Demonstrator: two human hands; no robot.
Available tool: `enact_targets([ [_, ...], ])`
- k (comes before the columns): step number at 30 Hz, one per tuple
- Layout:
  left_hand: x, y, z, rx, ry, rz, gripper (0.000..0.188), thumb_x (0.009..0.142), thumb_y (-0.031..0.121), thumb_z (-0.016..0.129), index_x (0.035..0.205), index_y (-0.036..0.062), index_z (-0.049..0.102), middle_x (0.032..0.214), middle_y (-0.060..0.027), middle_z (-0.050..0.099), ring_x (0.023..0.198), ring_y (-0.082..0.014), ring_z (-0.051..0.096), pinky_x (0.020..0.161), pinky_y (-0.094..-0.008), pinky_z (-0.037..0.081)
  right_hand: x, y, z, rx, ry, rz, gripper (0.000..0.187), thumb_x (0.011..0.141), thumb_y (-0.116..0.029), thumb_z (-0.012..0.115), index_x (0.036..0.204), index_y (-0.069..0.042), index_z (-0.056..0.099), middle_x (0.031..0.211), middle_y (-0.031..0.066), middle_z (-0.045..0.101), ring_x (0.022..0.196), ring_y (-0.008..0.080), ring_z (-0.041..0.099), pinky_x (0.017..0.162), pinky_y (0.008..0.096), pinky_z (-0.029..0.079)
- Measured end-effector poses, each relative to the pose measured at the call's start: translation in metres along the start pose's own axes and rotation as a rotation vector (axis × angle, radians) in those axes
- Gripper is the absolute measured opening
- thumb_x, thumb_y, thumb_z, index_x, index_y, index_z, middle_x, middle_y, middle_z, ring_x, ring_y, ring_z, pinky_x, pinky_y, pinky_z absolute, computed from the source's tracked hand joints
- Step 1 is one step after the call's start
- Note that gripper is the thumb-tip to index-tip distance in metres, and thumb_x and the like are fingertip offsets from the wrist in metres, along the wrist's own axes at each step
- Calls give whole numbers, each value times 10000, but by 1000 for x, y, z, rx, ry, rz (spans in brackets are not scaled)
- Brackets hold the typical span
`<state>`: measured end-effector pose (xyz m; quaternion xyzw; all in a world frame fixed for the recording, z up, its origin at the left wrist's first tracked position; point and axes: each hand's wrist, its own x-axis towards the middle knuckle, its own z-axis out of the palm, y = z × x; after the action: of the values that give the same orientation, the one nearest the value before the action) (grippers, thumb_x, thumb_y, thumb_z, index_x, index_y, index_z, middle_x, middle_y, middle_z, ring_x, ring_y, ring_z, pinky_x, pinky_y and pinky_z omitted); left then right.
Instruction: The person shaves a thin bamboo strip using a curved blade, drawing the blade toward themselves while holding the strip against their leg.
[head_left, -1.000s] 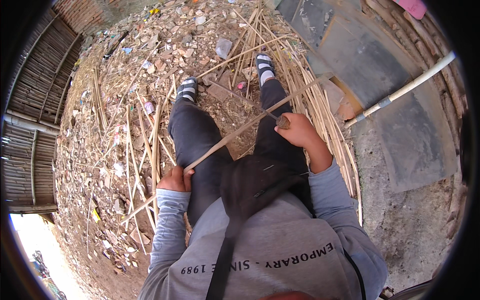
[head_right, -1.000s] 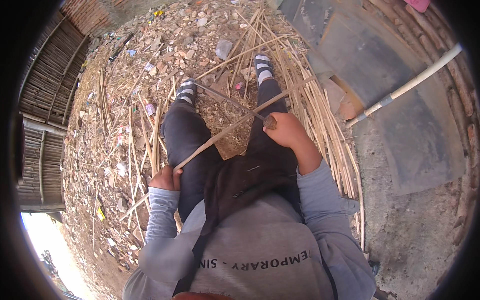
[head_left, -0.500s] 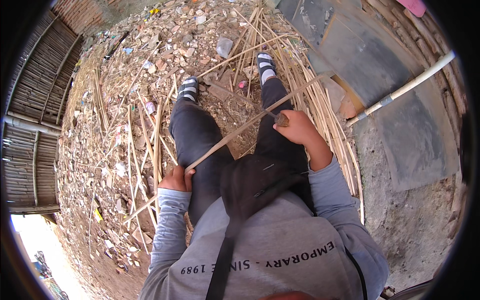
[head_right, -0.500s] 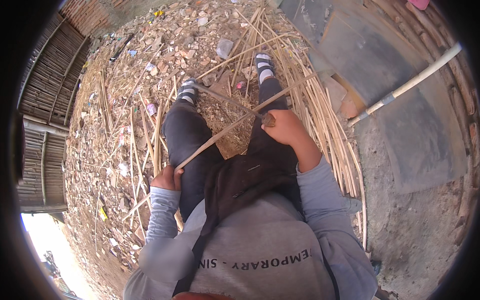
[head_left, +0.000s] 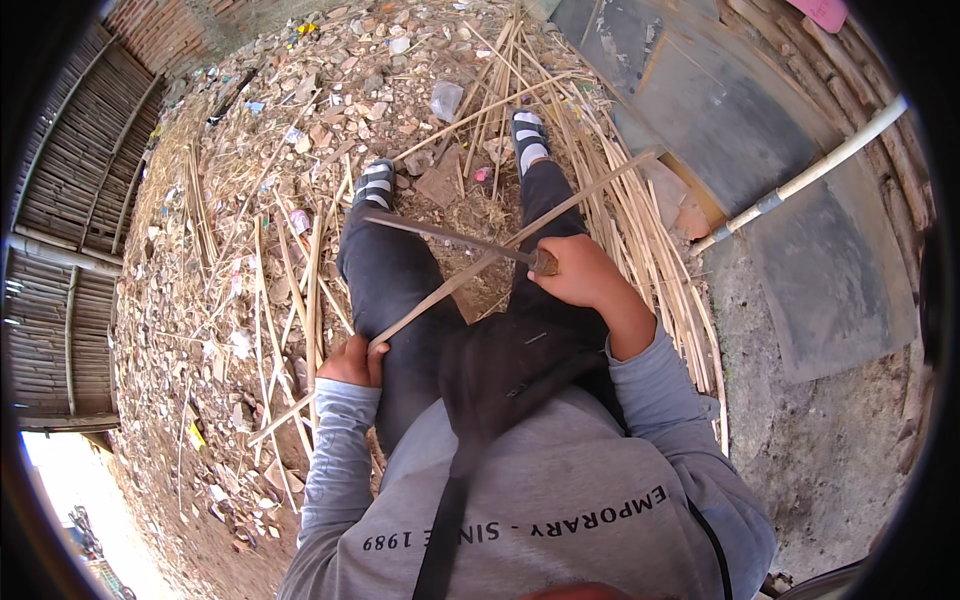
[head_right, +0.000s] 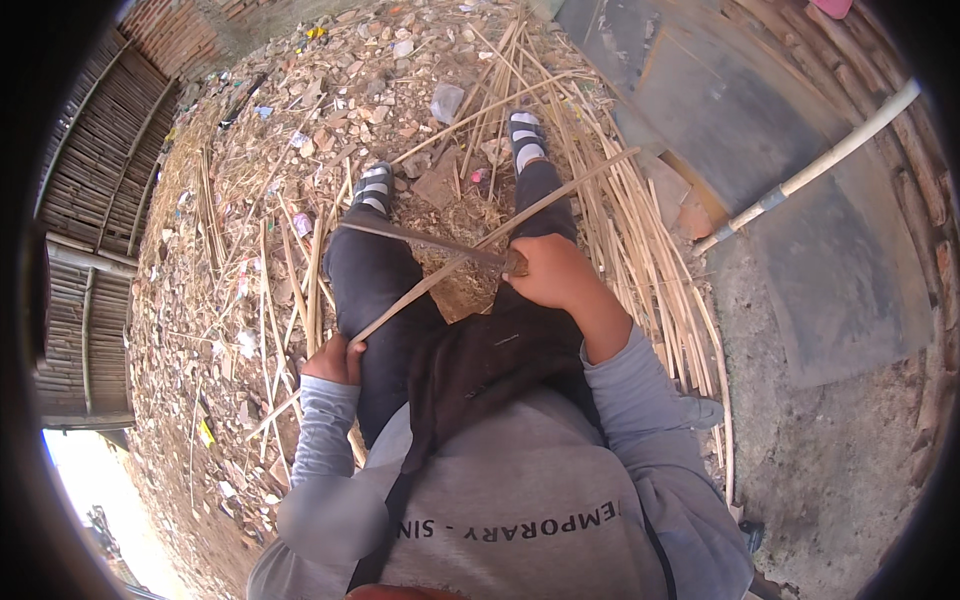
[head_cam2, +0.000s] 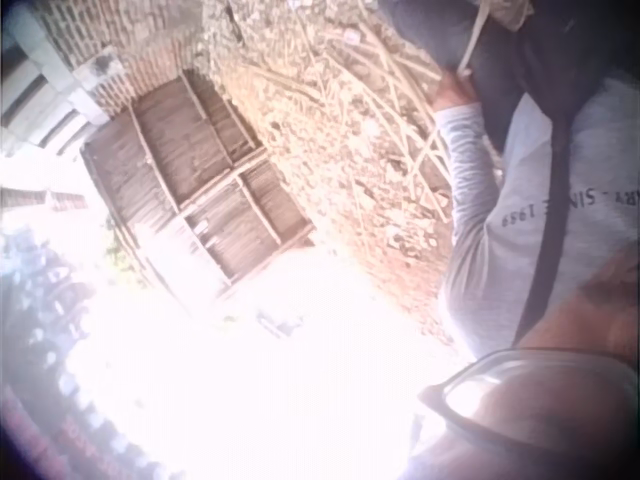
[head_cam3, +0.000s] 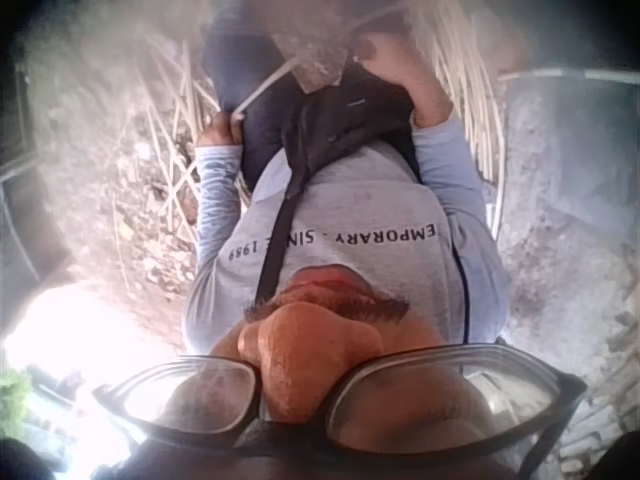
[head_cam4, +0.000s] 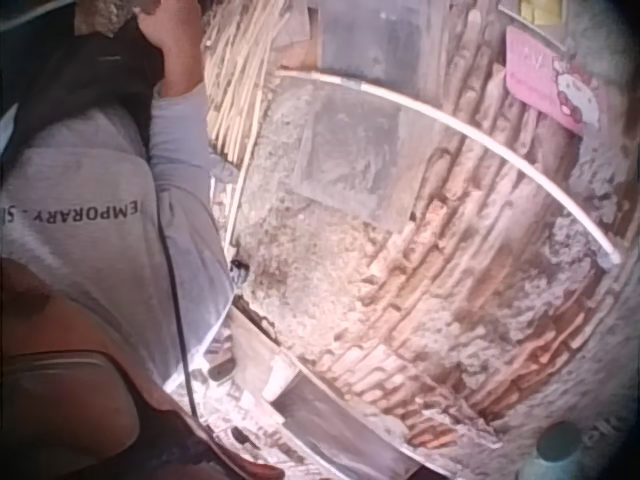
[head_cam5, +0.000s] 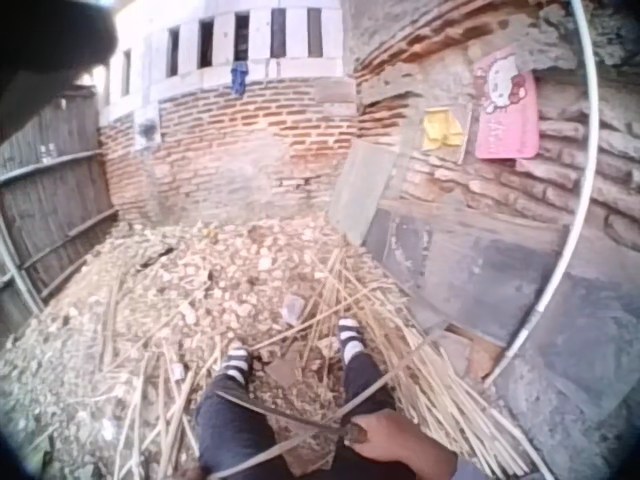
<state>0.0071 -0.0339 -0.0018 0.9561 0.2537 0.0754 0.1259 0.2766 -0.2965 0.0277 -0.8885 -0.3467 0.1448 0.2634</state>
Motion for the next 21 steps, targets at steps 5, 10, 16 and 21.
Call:
enact_targets([
  [5, -1, 5, -2, -4, 32, 16, 346, 933, 388, 664, 851, 67, 561, 756, -175, 637, 690, -417, 641, 601, -517, 503, 3, 42, -7, 107, 124, 72, 286, 790, -270, 765, 938, -35, 698, 825, 207, 679, 809, 413, 658, 712, 466, 508],
  [10, 1, 3, -4, 32, 15, 32, 344, 937, 389, 659, 844, 72, 564, 762, -174, 641, 686, -418, 644, 601, -515, 508, -9, 35, -5, 62, 100, 134, 281, 805, -274, 756, 947, -40, 692, 842, 199, 689, 828, 414, 662, 732, 470, 520],
  [16, 0, -1, 0, 13, -4, 21, 343, 941, 389, 656, 851, 70, 562, 745, -178, 641, 679, -419, 645, 593, -511, 504, -7, 3, 9, -47, 63, -14, 239, 804, -280, 736, 914, -73, 690, 846, 194, 692, 847, 412, 670, 736, 504, 531],
  [21, 0, 1, 0, 8, -4, 0, 348, 942, 394, 656, 851, 73, 560, 726, -180, 637, 662, -420, 640, 587, -511, 496, 3, 35, 3, 49, 190, 4, 271, 789, -242, 774, 859, -12, 647, 749, 201, 644, 732, 426, 636, 649, 469, 496],
])
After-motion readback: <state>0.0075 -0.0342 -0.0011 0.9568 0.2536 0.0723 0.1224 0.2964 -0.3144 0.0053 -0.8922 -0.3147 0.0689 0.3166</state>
